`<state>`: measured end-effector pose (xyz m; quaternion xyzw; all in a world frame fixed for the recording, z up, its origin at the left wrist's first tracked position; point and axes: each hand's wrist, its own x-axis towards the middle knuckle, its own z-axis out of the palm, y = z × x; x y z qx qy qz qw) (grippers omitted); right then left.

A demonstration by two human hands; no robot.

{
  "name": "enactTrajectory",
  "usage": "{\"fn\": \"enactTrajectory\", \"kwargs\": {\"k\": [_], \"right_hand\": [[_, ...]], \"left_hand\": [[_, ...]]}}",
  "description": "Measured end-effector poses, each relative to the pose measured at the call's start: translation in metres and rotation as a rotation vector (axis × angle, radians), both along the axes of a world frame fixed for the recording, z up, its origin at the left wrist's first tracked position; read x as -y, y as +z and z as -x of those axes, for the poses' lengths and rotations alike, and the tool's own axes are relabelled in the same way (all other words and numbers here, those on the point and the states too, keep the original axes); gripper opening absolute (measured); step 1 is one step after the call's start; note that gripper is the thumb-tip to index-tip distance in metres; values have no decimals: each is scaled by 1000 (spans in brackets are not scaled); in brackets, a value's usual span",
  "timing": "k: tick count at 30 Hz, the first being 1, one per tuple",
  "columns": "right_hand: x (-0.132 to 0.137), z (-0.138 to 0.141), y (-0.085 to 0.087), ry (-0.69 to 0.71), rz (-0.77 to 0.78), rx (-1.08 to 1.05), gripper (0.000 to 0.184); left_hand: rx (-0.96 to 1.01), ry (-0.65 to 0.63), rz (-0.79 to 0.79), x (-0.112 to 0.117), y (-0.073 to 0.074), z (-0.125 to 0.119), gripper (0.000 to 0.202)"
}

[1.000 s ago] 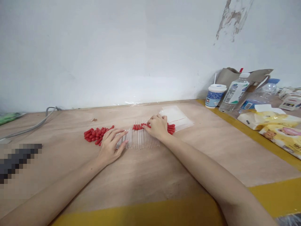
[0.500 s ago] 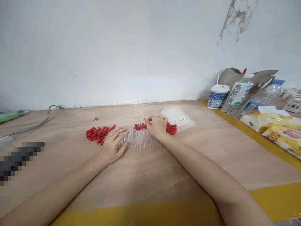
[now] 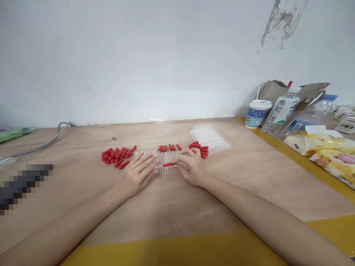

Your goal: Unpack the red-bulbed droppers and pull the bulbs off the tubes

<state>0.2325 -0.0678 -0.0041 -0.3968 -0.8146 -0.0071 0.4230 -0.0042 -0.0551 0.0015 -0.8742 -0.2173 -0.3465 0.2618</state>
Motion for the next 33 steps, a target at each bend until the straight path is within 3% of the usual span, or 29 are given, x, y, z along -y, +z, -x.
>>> {"fn": "enactTrajectory", "kwargs": {"k": [3,8,12,21,33], "right_hand": [[3,4,1,4,0,47,11],[6,20,4,-22,-79,160,32],[2,28,0,7,-211,230,17],[2,19,-3,140,-372,269,14],[-1,15,-2,151,-562,262,10]], "left_hand": [[11,-9,13,0,-2,-2,16],[6,-18,42,-1,-4,-3,14],[-10,-54,58,1,-4,-5,13],[-28,-145,149,6,-2,-5,9],[33,-222,220,6,-3,1,8]]}}
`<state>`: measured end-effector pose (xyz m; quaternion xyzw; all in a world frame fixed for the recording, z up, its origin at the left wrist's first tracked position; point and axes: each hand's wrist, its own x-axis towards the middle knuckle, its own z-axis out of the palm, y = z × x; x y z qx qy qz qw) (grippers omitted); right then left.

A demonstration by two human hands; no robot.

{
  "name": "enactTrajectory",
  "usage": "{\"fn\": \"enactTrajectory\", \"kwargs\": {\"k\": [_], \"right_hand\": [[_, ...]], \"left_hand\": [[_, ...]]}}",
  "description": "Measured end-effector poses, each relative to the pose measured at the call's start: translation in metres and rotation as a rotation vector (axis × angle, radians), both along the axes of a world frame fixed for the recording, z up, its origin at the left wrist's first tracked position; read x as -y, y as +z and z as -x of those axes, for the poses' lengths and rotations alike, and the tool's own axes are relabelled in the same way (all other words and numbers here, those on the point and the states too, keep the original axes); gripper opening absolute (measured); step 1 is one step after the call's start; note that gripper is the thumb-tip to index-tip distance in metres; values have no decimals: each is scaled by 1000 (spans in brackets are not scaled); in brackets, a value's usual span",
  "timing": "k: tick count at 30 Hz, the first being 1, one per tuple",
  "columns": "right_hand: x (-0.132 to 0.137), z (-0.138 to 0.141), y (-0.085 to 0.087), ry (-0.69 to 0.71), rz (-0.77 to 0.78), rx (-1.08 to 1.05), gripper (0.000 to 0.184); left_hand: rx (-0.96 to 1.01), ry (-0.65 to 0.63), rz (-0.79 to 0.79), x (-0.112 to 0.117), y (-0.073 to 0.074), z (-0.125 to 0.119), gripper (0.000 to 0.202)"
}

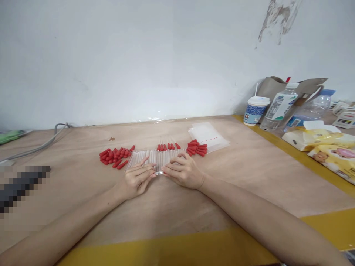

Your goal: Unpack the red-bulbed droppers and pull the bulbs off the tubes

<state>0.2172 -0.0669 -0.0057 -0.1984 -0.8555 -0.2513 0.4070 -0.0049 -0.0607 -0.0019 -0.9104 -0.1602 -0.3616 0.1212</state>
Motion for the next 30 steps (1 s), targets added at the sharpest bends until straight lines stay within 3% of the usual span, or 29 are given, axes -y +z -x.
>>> {"fn": "enactTrajectory", "kwargs": {"k": [8,12,15,19,24,28,30], "right_hand": [[1,-8,0,24,-64,37,15],[-2,-32,6,-81,-36,-34,15],[-10,-54,14,-268,79,-187,13],[-27,-83,19,-373,326,-452,21],[-46,-112,14,-601,546,-609,27],[-51,-119,9,-598,788,-720,28],[-50,-118,8,-583,829,-685,25]], "left_hand": [[5,5,45,0,-2,6,12],[99,111,33,-8,-2,21,12],[220,267,29,-15,-2,26,11],[252,386,57,-22,-4,17,21],[202,382,48,-25,-8,11,41],[199,336,47,-27,-3,8,32],[182,326,39,-28,-1,6,25]]}}
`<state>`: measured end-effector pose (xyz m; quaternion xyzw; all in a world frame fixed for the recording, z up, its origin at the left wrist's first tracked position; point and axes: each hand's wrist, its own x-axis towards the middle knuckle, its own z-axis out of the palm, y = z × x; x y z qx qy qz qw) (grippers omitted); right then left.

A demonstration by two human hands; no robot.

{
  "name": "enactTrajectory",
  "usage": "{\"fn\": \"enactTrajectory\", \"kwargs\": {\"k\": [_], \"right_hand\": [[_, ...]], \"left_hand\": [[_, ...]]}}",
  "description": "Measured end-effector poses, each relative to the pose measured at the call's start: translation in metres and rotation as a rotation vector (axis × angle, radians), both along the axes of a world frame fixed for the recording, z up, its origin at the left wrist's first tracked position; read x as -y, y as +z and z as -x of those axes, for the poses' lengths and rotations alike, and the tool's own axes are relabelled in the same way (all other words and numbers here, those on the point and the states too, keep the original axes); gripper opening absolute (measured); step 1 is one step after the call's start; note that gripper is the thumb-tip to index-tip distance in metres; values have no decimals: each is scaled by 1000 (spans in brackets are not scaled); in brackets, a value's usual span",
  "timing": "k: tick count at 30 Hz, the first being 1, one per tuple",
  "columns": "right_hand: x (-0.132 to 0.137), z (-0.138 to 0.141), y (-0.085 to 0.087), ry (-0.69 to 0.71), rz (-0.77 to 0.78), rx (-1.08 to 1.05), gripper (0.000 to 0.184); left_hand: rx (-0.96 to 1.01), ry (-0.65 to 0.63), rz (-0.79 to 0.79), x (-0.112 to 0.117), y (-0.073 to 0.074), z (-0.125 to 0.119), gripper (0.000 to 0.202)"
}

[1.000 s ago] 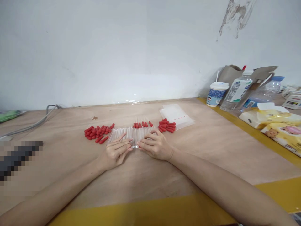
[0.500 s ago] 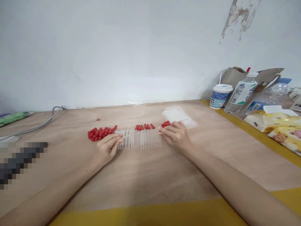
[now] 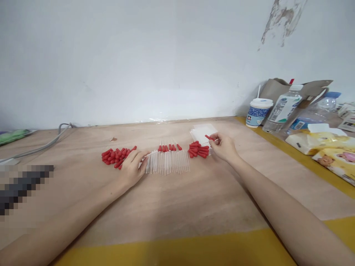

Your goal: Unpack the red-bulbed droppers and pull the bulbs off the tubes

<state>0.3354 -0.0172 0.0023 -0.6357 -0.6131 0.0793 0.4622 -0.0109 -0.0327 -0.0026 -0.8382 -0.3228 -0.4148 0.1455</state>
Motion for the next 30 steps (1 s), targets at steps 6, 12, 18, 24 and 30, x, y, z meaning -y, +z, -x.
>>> {"fn": "enactTrajectory", "kwargs": {"k": [6,12,18,24,30], "right_hand": [[6,5,4,20,-61,172,22],[6,8,-3,-4,-28,220,18],[8,9,-3,-63,-24,265,21],[10,9,1,-75,-28,264,18],[9,7,1,-140,-41,333,27]], "left_hand": [[-197,-65,-126,0,1,-9,23],[-346,-52,-170,4,1,-13,25],[-289,-61,-114,9,2,-18,19],[-187,-160,-14,11,1,-20,22],[-121,-183,100,7,-4,-14,51]]}}
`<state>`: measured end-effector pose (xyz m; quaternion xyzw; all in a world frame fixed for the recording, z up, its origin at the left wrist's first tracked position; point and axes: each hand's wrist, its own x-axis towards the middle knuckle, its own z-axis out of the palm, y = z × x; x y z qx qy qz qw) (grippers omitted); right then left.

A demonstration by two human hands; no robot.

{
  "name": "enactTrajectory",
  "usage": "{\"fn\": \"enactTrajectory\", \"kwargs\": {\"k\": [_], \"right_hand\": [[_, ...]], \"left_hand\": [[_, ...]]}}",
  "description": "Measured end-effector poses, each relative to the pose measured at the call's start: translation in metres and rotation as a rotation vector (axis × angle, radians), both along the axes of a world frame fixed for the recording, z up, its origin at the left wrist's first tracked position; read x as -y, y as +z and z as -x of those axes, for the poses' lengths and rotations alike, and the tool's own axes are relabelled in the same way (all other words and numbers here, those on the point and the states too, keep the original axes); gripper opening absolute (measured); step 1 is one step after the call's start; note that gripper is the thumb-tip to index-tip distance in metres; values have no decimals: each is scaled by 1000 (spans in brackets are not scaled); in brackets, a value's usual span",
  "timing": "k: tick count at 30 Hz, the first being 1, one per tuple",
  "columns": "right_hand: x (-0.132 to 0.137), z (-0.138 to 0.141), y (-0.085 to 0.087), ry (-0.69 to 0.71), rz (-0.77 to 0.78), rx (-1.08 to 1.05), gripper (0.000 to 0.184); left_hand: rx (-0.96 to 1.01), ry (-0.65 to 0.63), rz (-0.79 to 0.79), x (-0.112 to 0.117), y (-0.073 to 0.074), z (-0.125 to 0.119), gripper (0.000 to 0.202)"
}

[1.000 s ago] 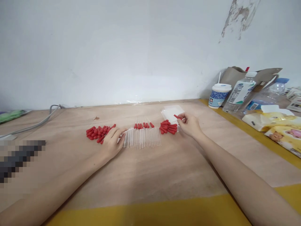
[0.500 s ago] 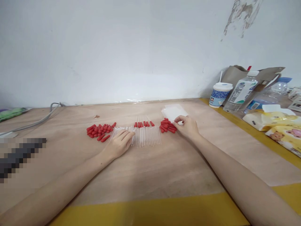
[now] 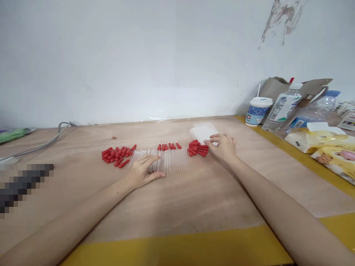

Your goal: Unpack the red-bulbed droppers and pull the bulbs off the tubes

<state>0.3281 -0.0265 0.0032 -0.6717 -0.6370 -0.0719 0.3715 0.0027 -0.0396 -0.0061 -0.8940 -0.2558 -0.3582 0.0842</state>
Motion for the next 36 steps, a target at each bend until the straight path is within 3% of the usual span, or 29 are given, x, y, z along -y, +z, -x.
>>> {"fn": "enactTrajectory", "kwargs": {"k": [6,13,16,19,22,28,36], "right_hand": [[-2,-2,-1,-8,-42,-39,32],[3,6,3,-147,-302,-21,32],[5,21,9,-78,-346,46,29],[4,47,17,41,-245,168,24],[-3,76,24,98,-41,327,27],[-35,115,32,14,269,412,30],[-52,129,23,-22,313,382,21]], "left_hand": [[-55,71,37,-3,2,3,56],[-78,160,47,-1,7,-1,55],[-85,181,55,0,8,-2,55],[-81,174,54,2,9,-3,55],[-48,188,16,3,10,-4,48],[89,309,-90,3,8,-3,33],[130,331,-89,2,6,-2,33]]}}
